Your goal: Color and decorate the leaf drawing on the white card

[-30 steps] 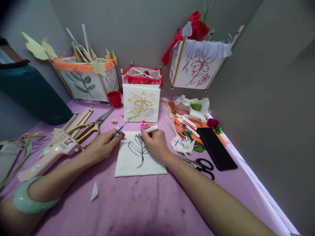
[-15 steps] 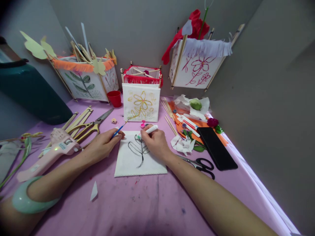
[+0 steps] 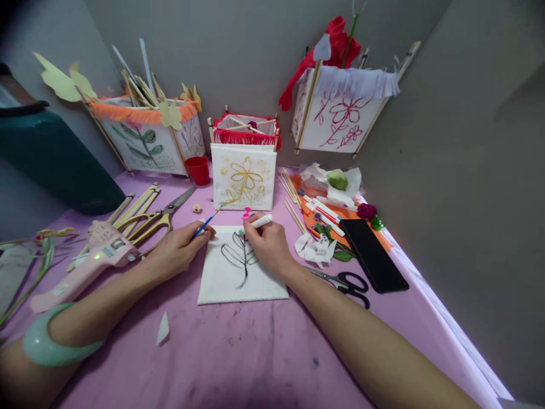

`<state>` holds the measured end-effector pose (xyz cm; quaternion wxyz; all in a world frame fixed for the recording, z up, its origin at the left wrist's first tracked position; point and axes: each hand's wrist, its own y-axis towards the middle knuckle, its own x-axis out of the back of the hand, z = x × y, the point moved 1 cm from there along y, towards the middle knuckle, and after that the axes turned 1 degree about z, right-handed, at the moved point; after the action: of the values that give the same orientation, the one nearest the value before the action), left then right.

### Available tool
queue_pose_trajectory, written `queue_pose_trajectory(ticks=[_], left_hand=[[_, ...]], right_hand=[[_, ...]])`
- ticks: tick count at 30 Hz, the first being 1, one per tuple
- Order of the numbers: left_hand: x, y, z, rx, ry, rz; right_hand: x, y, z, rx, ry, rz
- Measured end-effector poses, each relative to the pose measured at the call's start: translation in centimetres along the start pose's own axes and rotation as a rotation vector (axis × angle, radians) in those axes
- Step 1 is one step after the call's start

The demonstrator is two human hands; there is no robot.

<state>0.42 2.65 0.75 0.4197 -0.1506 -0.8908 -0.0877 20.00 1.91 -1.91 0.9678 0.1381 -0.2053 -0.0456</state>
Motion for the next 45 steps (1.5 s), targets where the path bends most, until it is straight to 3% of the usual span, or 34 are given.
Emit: queue_pose_trajectory(ticks=[4,16,30,37,45], left_hand=[[0.1,0.0,-0.1,0.019,0.008,0.014],[0.2,0.0,-0.2,0.048,0.003,0.037],[-0.2,0.1,0.3,0.029,0.004,0.015],[0.1,0.0,-0.2,0.041,-0.006,0.026],[0.2,-0.1,-0.3,0.048,-0.017,0.045]], right_hand=[[-0.1,-0.1,-0.6,0.0,0.085,-0.044],[0.0,-0.1,-0.2,-0.022,0.054,0.052],[0.1,0.1,0.2,0.016,-0.012,0.0],[0.1,-0.2,-0.3,-0.006,0.083,-0.045],[0.0,-0.3,-0.3,-0.01,0.09,0.005]])
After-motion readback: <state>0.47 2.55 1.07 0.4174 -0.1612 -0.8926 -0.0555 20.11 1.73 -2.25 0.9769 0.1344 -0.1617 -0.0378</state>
